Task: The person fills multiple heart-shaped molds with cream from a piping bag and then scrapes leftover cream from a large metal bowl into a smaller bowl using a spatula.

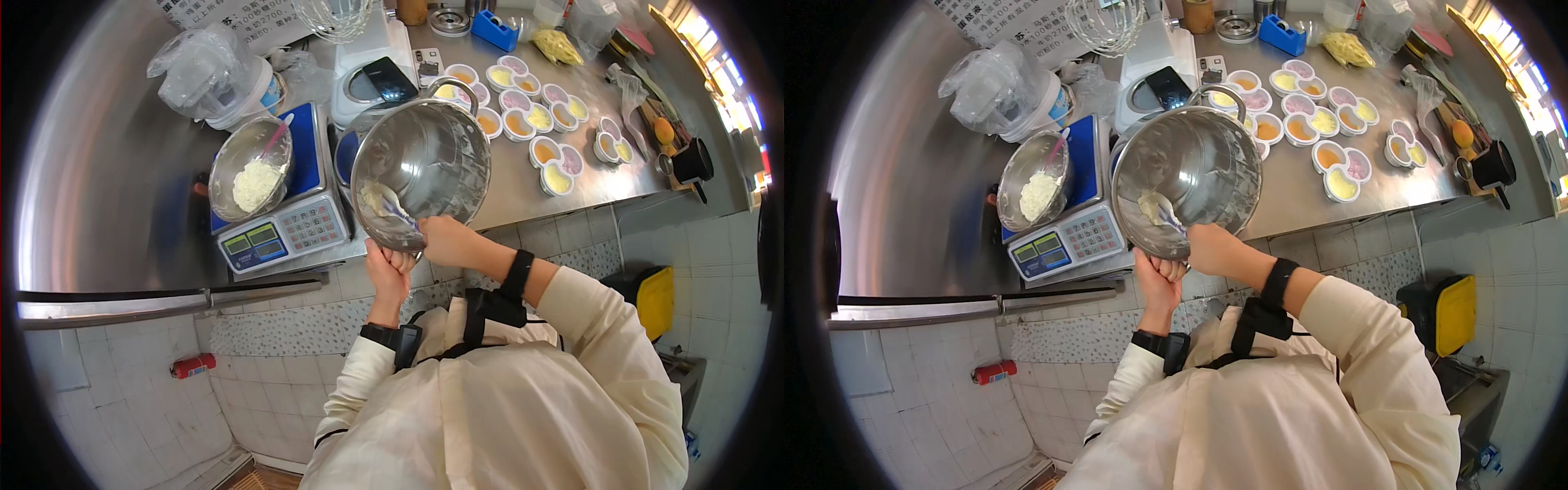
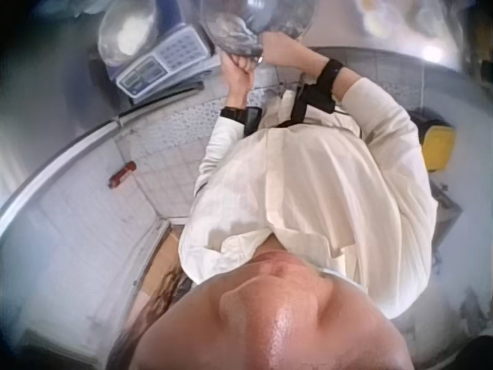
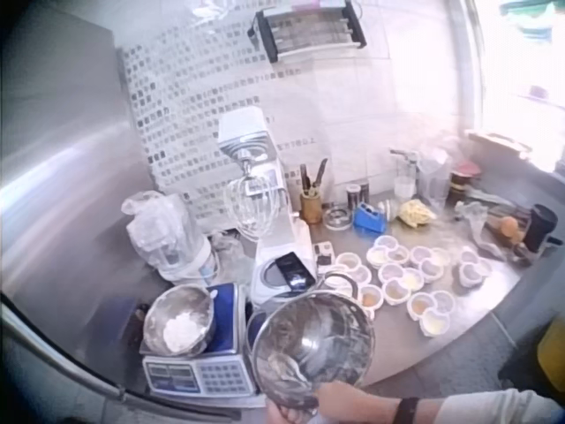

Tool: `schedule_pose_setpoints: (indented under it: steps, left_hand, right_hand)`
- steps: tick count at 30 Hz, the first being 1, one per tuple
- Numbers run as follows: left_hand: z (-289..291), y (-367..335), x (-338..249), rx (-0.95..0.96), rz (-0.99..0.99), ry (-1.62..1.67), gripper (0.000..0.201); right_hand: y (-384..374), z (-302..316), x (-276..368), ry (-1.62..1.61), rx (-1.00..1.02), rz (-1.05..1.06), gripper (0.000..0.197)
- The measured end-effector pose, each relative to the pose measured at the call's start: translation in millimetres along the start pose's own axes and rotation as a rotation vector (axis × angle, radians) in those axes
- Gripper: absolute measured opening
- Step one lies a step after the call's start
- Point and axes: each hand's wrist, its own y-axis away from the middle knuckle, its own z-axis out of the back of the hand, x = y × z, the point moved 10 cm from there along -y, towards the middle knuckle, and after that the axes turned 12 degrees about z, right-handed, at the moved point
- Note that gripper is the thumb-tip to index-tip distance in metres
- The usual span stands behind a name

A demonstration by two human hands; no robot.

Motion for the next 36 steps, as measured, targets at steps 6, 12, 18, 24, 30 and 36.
schedule_pose_setpoints:
  steps: [6, 12, 18, 24, 30, 36]
  left_hand:
    - [-1, 3, 1, 0.006, -0.015, -0.011, 0.048]
    - [-3, 4, -1, -0.032, -0.008, 0.011, 0.046]
    - [-2, 4, -3, -0.068, -0.054, -0.010, 0.046]
    - [3, 0, -1, -0.046, -0.031, 0.009, 0.047]
    - [0, 1, 1, 0.012, -0.026, 0.016, 0.047]
    - [7, 6, 5, -0.091, -0.006, 0.035, 0.048]
  right_hand:
    - [27, -8, 25, -0.906, 0.234, -0.411, 0.020]
    - [45, -1, 13, -1.736, 0.006, -0.434, 0.037]
    - [33, 93, -49, 0.231, -0.160, -0.215, 0.028]
    - [23, 41, -25, 0.310, 0.177, -0.135, 0.015]
    - [28, -2, -21, -0.078, 0.102, -0.004, 0.018]
    - [68, -22, 21, -1.319, 0.251, -0.486, 0.035]
